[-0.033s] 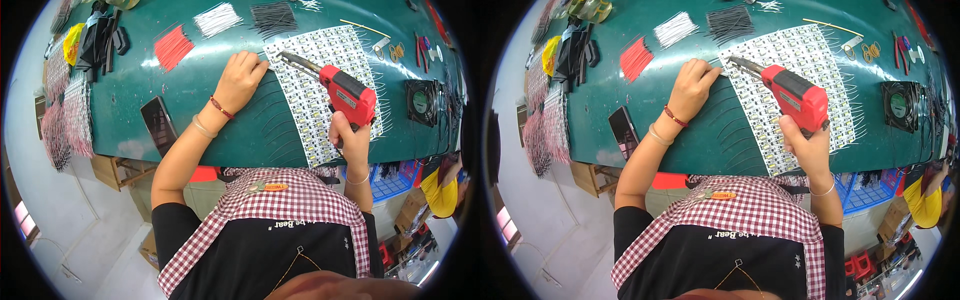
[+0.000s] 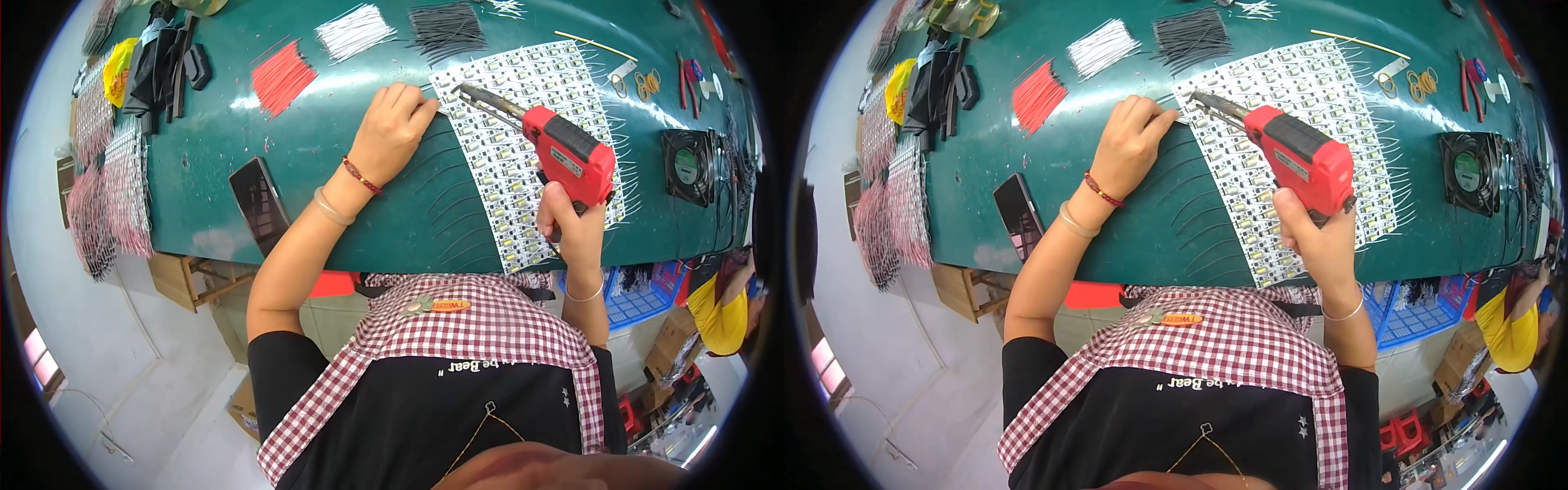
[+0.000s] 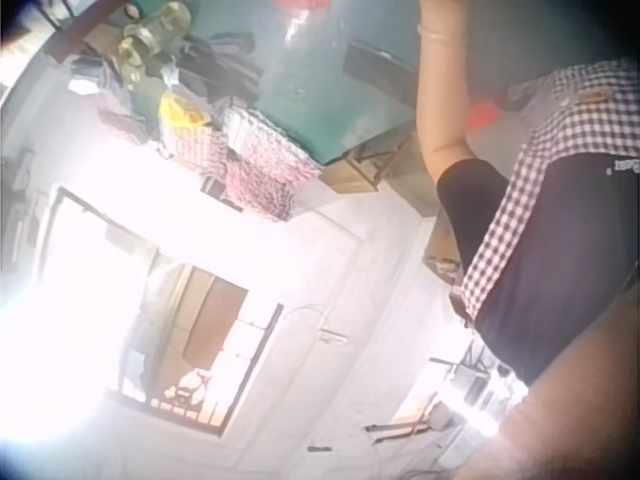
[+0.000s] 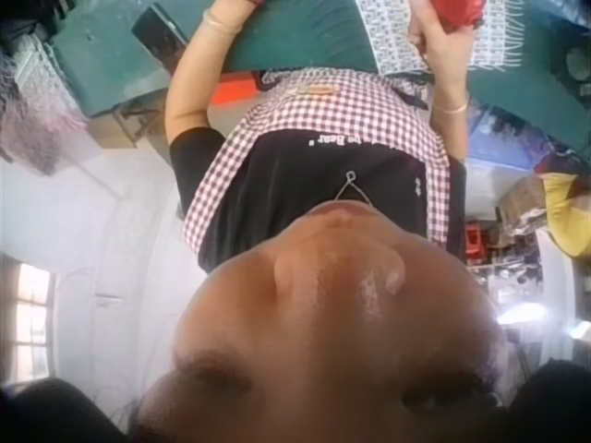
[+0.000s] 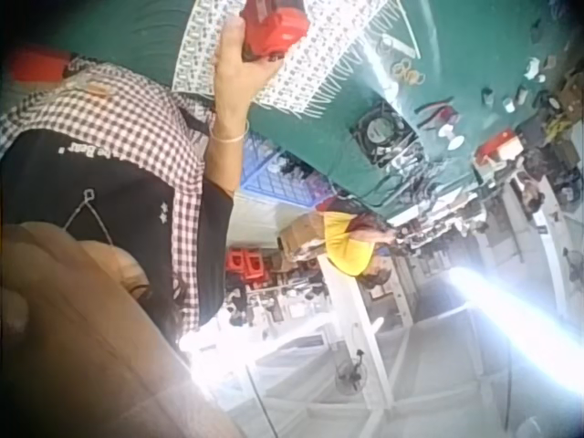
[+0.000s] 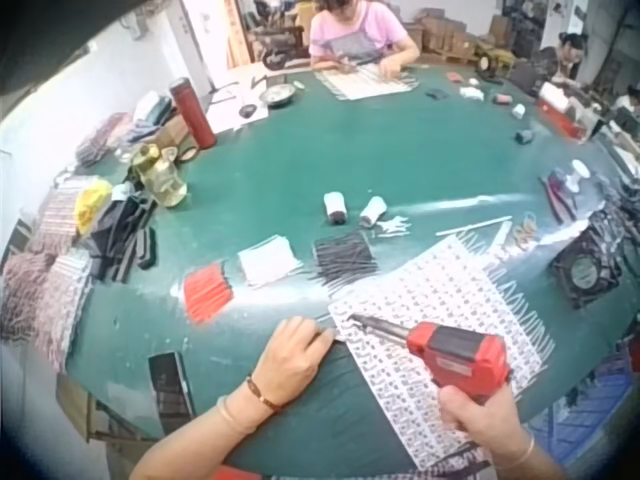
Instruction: The person uses a soldering iron to attach red and black wires to a large LED panel. They pick up individual wires from piles on the table, place them on the panel, and apply heat to secure them. The process is repeated for multiple connection points across the panel.
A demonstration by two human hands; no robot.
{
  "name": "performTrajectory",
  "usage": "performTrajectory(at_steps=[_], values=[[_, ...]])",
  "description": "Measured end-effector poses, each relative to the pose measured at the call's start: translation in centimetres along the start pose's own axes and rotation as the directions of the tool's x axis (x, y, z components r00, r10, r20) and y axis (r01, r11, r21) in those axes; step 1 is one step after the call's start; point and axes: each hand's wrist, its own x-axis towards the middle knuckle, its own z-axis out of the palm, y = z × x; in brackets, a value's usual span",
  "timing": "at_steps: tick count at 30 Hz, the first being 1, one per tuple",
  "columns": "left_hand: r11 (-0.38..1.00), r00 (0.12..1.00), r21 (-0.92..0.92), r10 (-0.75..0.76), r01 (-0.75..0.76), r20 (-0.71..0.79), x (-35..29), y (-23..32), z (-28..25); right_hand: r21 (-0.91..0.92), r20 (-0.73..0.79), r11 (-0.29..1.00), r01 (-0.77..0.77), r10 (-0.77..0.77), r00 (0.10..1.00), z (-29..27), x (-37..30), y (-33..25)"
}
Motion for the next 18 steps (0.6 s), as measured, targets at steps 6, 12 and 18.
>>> performTrajectory(at_steps=[6, 12, 18], values=[[0.999, 0.995, 0.007, 0.049, -0.048, -0.083, 0.3, 1.0, -1.1, 0.049, -0.025, 0.999, -0.023, 0.025, 0.999, -0.5, -1.0, 0.3], [0.998, 1.000, -0.057, -0.005, 0.006, 0.019, -0.6, 2.6, -0.9, -0.012, 0.004, 0.999, -0.031, 0.031, 1.000, -0.7, -1.6, 1.1], [0.998, 0.999, -0.050, -0.035, 0.035, -0.010, -0.9, 2.4, -0.4, 0.004, 0.004, 0.999, -0.039, 0.039, 0.999, -0.4, -1.8, 1.1]])
